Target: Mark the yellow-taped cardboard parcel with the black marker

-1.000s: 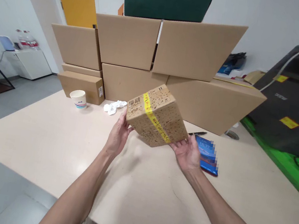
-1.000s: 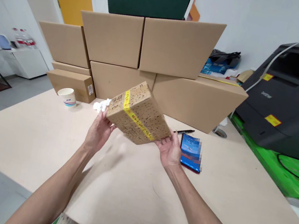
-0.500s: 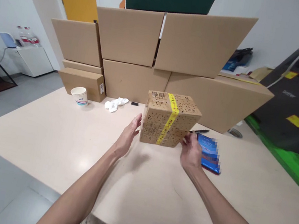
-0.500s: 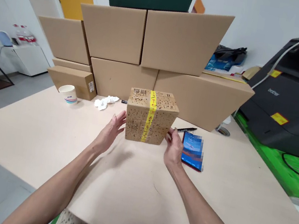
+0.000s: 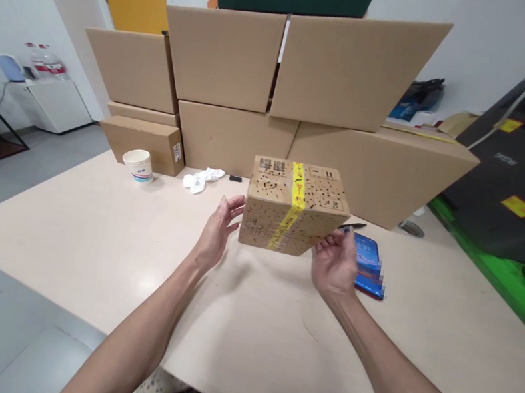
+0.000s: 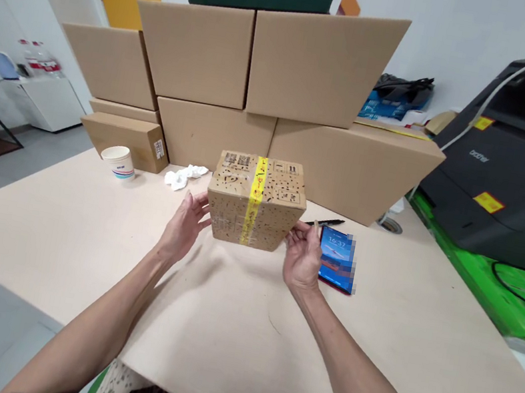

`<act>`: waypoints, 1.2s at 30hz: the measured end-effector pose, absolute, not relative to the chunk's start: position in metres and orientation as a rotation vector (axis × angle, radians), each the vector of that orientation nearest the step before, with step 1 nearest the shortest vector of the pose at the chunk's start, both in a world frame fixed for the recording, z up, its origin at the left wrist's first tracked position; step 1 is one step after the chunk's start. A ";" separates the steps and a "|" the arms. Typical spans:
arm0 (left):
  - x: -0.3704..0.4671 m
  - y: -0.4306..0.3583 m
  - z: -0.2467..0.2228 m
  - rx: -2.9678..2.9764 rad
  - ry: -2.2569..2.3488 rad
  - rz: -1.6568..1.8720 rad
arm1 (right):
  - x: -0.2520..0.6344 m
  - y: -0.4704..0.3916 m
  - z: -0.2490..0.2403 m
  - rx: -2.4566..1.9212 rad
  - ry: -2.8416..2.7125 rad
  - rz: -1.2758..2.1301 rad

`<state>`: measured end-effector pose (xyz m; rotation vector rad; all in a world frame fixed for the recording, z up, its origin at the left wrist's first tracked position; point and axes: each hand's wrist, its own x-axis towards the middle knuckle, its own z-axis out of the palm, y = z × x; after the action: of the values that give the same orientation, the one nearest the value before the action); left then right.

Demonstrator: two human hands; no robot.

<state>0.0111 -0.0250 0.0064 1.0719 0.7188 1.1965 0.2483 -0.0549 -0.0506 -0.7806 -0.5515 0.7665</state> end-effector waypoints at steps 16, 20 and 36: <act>0.010 -0.023 0.006 1.046 0.590 1.243 | 0.243 -0.068 -0.033 -0.835 -0.600 0.866; 0.014 -0.022 0.001 0.917 0.741 1.216 | 0.242 -0.065 -0.035 -0.899 -0.573 0.785; 0.011 -0.022 -0.002 1.194 0.541 1.236 | 0.246 -0.070 -0.007 -0.779 -0.687 0.728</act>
<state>0.0106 -0.0222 -0.0021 1.1943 0.5407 1.2359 0.2462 -0.0699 -0.0065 -0.7787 -0.6875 0.7277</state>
